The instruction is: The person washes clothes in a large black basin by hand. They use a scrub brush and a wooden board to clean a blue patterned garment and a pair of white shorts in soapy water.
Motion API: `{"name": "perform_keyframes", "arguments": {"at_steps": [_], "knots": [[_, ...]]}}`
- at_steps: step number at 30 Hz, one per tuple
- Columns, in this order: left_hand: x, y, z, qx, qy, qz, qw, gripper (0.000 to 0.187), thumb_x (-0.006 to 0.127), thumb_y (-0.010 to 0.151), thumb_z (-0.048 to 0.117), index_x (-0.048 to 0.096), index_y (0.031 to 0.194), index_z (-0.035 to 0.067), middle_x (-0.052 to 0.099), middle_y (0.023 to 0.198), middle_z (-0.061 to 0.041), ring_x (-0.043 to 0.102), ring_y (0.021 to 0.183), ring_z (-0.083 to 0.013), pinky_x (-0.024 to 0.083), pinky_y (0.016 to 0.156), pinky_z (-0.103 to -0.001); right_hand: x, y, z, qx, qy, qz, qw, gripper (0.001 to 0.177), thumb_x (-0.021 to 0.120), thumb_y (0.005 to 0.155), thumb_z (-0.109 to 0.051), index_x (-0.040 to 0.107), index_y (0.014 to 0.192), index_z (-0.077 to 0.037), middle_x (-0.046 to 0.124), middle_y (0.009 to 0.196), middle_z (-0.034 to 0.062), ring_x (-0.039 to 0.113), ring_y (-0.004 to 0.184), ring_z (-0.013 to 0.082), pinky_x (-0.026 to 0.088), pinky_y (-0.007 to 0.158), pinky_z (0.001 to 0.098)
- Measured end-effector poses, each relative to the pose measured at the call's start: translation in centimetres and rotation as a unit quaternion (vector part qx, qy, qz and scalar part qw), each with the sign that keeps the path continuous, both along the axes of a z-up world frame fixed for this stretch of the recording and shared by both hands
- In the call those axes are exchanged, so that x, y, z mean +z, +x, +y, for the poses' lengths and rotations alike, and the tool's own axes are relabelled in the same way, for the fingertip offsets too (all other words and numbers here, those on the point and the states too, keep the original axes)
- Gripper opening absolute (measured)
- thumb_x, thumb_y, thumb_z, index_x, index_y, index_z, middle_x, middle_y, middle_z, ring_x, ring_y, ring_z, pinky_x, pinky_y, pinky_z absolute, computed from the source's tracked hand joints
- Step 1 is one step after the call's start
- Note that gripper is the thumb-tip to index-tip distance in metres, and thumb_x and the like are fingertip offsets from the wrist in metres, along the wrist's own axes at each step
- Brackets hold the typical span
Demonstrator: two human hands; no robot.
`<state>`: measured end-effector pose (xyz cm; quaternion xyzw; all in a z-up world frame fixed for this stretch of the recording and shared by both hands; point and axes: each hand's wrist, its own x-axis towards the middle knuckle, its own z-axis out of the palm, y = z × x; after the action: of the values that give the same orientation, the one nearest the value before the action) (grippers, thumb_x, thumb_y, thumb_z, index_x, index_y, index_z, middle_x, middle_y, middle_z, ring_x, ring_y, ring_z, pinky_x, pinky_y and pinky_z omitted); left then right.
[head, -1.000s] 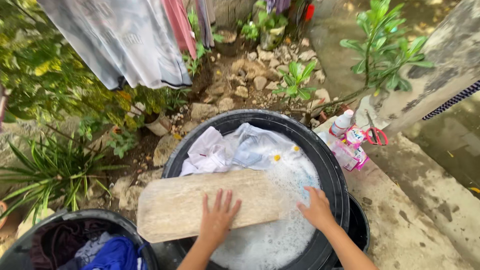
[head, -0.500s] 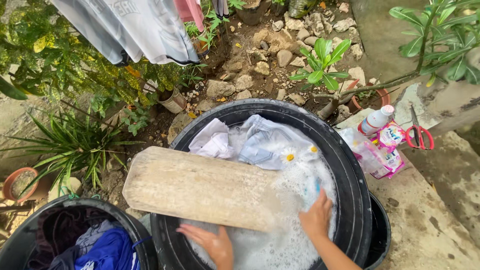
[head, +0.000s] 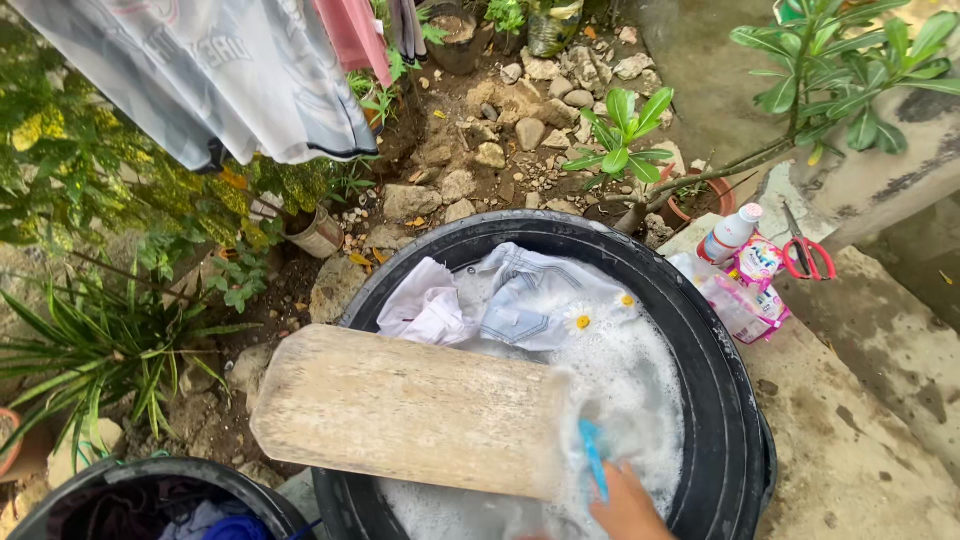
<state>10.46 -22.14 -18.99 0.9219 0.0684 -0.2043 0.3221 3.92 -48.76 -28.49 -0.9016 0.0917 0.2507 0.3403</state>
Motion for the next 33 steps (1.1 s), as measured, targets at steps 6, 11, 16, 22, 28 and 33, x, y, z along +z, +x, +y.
{"name": "perform_keyframes", "arguments": {"at_steps": [6, 11, 16, 22, 28, 33], "knots": [[4.7, 0.2, 1.9, -0.251, -0.020, 0.153, 0.956, 0.026, 0.059, 0.099, 0.034, 0.066, 0.115, 0.013, 0.069, 0.107, -0.020, 0.065, 0.104, -0.0383, 0.049, 0.090, -0.051, 3.9, 1.2, 0.1, -0.222, 0.217, 0.095, 0.946, 0.027, 0.062, 0.087, -0.020, 0.069, 0.111, -0.010, 0.072, 0.082, 0.0058, 0.067, 0.073, 0.0185, 0.055, 0.070, 0.0352], [9.2, 12.5, 6.3, -0.078, 0.054, -0.374, 0.923, 0.039, 0.072, 0.082, 0.016, 0.061, 0.115, -0.002, 0.067, 0.105, -0.024, 0.062, 0.102, -0.0399, 0.048, 0.088, -0.051, 6.1, 0.3, 1.9, -0.335, 0.244, 0.179, 0.892, 0.025, 0.062, 0.097, -0.027, 0.065, 0.116, -0.010, 0.063, 0.079, 0.0065, 0.058, 0.068, 0.0196, 0.051, 0.067, 0.0385], [7.1, 19.6, 7.5, -0.078, 0.164, -0.103, 0.978, 0.071, 0.086, 0.071, 0.038, 0.053, 0.123, 0.002, 0.072, 0.102, -0.021, 0.068, 0.103, -0.0390, 0.047, 0.098, -0.050, 4.2, -2.0, 2.2, -0.404, 0.289, 0.057, 0.866, 0.026, 0.066, 0.084, -0.006, 0.066, 0.110, -0.002, 0.067, 0.079, 0.0088, 0.064, 0.070, 0.0186, 0.052, 0.066, 0.0332], [9.1, 19.1, 10.4, -0.133, 0.133, -0.163, 0.969, 0.061, 0.080, 0.075, 0.036, 0.062, 0.128, 0.010, 0.073, 0.101, -0.020, 0.071, 0.096, -0.0390, 0.055, 0.080, -0.051, 4.6, -3.7, -1.0, -0.435, 0.338, 0.038, 0.834, 0.021, 0.067, 0.086, -0.004, 0.068, 0.107, -0.001, 0.067, 0.078, 0.0103, 0.063, 0.070, 0.0183, 0.050, 0.066, 0.0312], [23.1, 17.3, 9.0, -0.075, -0.066, -0.181, 0.978, 0.034, 0.074, 0.080, 0.024, 0.069, 0.113, 0.015, 0.076, 0.082, -0.013, 0.071, 0.074, -0.0299, 0.053, 0.069, -0.043, 6.5, -2.0, -1.4, -0.534, 0.425, -0.015, 0.730, 0.025, 0.062, 0.092, -0.010, 0.065, 0.116, -0.004, 0.061, 0.087, 0.0104, 0.059, 0.072, 0.0209, 0.049, 0.063, 0.0384], [32.6, 17.3, 8.2, -0.113, -0.140, -0.194, 0.964, 0.020, 0.071, 0.085, 0.011, 0.060, 0.102, 0.011, 0.065, 0.073, -0.008, 0.057, 0.061, -0.0172, 0.046, 0.059, -0.034, 15.3, 2.1, 2.5, -0.523, 0.468, -0.076, 0.708, 0.029, 0.058, 0.094, -0.018, 0.062, 0.122, -0.009, 0.074, 0.106, 0.0201, 0.072, 0.082, 0.0307, 0.054, 0.070, 0.0401]]}}
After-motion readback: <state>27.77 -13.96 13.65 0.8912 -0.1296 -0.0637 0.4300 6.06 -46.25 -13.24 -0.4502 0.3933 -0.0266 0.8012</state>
